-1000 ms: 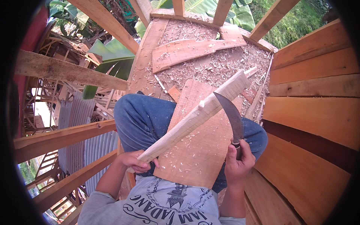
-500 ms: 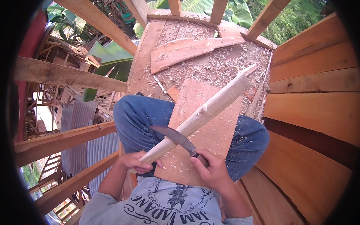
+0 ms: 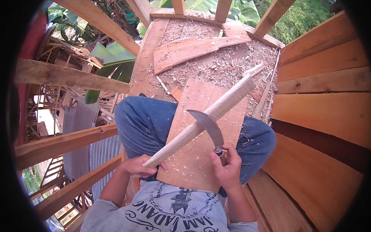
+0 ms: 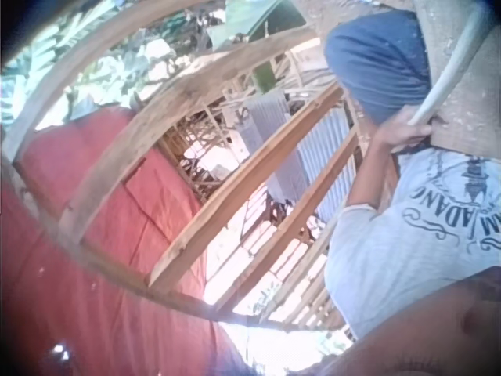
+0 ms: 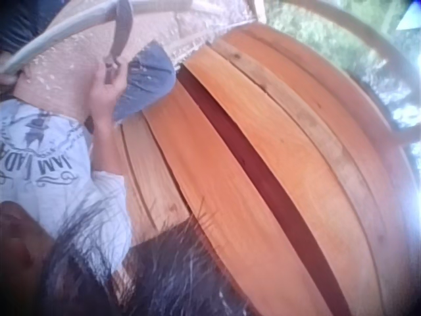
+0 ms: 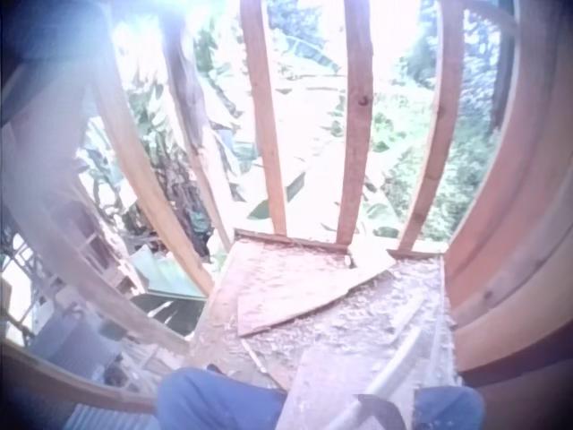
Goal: The person sits cross-legged on a wooden platform and uses a curved knife to shave and shape a long, thin piece of wood. They repeatedly scrape the surface of the wood, removing thin layers and creating wood shavings that accumulate on the platform.
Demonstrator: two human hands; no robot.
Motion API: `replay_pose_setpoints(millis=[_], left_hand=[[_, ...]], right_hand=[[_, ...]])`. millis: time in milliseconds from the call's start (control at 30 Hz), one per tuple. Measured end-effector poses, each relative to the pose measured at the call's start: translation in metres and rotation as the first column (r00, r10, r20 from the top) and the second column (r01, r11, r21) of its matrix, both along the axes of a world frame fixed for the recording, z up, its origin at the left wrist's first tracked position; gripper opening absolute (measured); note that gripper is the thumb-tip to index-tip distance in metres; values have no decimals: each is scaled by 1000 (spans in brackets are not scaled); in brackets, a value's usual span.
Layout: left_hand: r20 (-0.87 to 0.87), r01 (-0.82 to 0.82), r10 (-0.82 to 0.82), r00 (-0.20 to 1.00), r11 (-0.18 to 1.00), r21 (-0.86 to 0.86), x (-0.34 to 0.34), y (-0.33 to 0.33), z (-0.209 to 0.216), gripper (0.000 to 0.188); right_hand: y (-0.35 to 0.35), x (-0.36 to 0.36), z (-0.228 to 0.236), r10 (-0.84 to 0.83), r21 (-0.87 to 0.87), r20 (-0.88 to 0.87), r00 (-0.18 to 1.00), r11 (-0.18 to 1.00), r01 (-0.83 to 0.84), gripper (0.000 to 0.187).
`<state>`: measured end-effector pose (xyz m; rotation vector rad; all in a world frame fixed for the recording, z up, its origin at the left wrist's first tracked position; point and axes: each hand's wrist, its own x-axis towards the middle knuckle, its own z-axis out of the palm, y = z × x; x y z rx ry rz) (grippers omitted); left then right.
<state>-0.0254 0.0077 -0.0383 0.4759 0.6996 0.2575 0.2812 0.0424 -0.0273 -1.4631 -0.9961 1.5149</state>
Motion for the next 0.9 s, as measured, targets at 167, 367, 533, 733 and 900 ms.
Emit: replay_pose_setpoints(millis=[167, 367, 533, 733, 900], left_hand=[[-90, -28, 32, 995, 999, 45, 2, -7, 2, 39], [-185, -38, 71, 980, 983, 177, 6, -13, 4, 36], [-247, -10, 87, 965, 954, 299, 10, -13, 7, 31], [-277, -15, 160, 947, 887, 462, 15, -14, 10, 30], [-260, -5, 152, 954, 870, 492, 14, -14, 7, 28]], right_hand=[[14, -1, 18, -280, 113, -298, 913, 939, 325, 23], [5, -2, 9, 111, 286, 316, 942, 936, -206, 13], [15, -16, 17, 169, 223, 565, 808, 911, -347, 26], [43, -6, 6, -45, 361, 794, 607, 838, -410, 46], [56, 8, -14, -220, 487, 618, 755, 861, -148, 54]])
